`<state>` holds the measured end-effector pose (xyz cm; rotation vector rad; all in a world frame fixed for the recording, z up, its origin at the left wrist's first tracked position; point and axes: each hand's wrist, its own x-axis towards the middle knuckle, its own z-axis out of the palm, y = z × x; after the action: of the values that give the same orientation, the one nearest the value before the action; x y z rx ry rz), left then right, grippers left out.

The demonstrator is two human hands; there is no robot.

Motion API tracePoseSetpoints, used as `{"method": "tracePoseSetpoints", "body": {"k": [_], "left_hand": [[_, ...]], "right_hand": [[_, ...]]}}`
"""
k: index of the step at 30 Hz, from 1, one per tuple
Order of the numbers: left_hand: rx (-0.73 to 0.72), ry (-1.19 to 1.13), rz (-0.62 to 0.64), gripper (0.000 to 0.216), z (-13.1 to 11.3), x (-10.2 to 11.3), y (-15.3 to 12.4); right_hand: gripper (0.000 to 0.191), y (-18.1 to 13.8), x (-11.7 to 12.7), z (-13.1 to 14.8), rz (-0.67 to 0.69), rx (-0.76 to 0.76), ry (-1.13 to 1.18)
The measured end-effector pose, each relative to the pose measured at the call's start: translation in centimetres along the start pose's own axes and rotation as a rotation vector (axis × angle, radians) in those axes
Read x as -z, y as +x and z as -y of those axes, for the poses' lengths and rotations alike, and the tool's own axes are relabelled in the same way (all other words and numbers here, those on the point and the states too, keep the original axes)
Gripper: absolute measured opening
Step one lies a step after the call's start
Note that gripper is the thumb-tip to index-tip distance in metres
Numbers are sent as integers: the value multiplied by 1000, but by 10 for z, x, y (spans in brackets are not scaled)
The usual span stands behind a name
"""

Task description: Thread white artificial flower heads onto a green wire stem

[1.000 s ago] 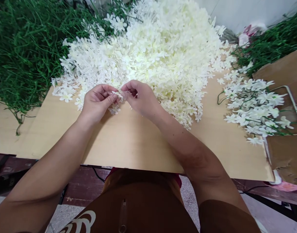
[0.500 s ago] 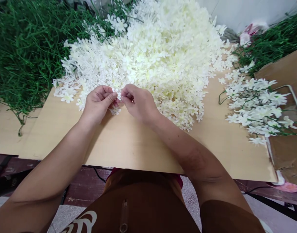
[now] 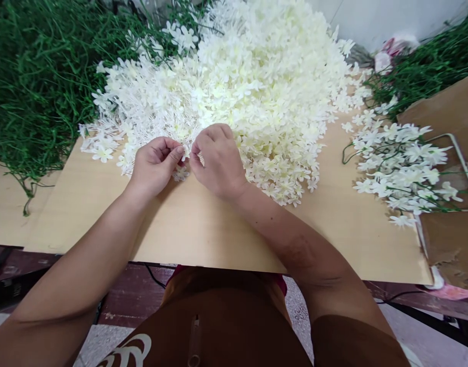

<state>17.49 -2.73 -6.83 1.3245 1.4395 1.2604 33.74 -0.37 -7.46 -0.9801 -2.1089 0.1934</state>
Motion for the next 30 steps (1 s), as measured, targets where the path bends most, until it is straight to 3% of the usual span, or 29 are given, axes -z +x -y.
{"method": "tracePoseSetpoints", "body": {"k": [7, 16, 30], "left_hand": [[-139, 140, -36, 18, 7, 2, -1], [-153, 165, -29, 17, 6, 1, -1], [-150, 86, 17, 20, 7, 0, -1]], "right_hand": [[11, 2, 2, 8, 31, 27, 57], [10, 3, 1, 8, 78, -160, 147], [11, 5, 5, 12, 135, -209, 174]]}}
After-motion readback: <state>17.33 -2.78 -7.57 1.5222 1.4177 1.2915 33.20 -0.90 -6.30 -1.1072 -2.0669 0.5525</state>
